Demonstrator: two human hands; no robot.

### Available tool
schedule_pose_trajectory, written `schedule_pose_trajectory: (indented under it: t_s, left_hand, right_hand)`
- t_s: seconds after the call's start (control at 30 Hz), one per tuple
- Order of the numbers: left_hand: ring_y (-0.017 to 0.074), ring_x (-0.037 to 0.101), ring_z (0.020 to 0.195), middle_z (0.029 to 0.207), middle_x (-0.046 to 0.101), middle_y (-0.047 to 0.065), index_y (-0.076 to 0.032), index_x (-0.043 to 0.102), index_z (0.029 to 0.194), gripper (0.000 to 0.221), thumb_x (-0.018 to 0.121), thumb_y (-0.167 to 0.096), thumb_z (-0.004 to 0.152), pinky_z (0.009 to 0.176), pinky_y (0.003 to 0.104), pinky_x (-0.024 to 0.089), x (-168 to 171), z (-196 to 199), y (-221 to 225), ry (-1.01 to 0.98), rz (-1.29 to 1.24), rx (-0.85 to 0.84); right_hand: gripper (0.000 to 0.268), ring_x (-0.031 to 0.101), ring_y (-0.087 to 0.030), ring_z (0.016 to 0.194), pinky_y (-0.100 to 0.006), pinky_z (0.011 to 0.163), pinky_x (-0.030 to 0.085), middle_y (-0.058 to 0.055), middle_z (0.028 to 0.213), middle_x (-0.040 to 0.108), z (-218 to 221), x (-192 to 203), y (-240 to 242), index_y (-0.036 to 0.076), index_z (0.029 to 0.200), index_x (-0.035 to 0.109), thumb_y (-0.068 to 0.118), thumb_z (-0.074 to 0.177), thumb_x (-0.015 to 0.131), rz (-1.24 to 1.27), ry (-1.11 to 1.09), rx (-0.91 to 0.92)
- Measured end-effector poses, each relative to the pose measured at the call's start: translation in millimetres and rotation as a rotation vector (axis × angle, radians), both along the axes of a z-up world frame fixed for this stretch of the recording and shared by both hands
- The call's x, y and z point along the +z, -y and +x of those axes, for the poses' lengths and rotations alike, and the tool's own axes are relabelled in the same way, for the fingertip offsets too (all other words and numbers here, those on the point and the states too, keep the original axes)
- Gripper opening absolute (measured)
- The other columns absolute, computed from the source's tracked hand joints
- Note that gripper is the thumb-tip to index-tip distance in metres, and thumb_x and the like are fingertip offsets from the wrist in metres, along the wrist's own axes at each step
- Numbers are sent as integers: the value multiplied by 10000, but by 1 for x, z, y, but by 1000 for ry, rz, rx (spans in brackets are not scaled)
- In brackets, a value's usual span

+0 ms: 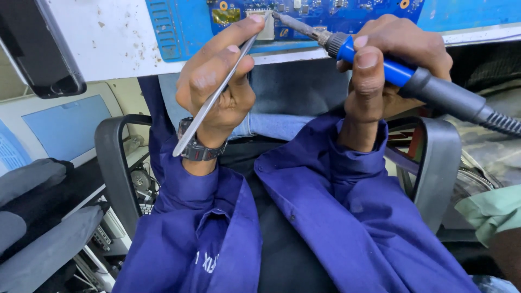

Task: Soldering and repairing electronic components on a laptop motherboard using a soldering iron and tweezers.

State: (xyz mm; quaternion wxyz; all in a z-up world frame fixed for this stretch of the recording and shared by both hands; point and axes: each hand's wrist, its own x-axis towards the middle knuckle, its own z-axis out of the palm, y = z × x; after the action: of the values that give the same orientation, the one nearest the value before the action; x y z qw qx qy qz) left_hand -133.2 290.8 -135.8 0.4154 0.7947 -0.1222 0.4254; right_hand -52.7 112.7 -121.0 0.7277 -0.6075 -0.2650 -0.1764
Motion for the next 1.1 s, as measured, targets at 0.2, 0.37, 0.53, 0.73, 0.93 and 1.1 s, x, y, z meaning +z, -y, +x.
schedule_pose_trajectory:
  t_s: [0.2,0.37,0.53,0.73,0.93,1.1]
  left_hand:
    - [397,782,1050,1185,689,237,-183,345,1492,437,594,-128,1137,713,451,754,1,-2,0,-20,49,33]
    - [410,800,1005,1137,714,244,-118,444,1306,211,576,-146,1143,728,464,745,8,-1,1,-45,76,35]
    - [385,798,1045,1196,704,200,-168,448,1378,275,598,-142,1149,740,452,765,4,-4,-1,-57,114,63]
    - [399,767,1112,1248,669,216,-184,344,1503,456,618,-82,1153,788,491,775,1,-6,-4,-49,196,40]
    - [403,776,1119,1246,679,222,-146,405,1435,361,624,-79,1156,800,493,776,5,-6,-3,-73,207,41]
    - [375,785,1086,1232,684,192,-187,351,1502,458,628,-99,1148,733,464,766,2,-4,-3,-31,202,59]
  right_hand:
    - [258,569,-250,605,-385,650,493,-143,719,563,-1,2,-3,29,894,571,228,1016,680,19,7,-23]
    - [286,566,-261,561,-381,594,461,-152,778,593,-3,4,0,15,884,574,247,1017,673,-4,-24,-35]
    - [262,581,-265,575,-393,629,493,-161,732,579,4,-4,-1,10,901,578,221,1016,682,36,74,10]
    - [272,564,-256,576,-386,630,477,-151,752,573,0,2,-4,17,902,567,232,1019,684,31,36,-9]
    - [292,556,-254,567,-382,624,470,-146,756,568,0,1,-3,15,886,569,249,1017,684,36,29,-24]
    - [280,575,-260,590,-395,664,491,-153,728,574,0,2,-2,16,893,577,242,1014,688,32,48,-5]
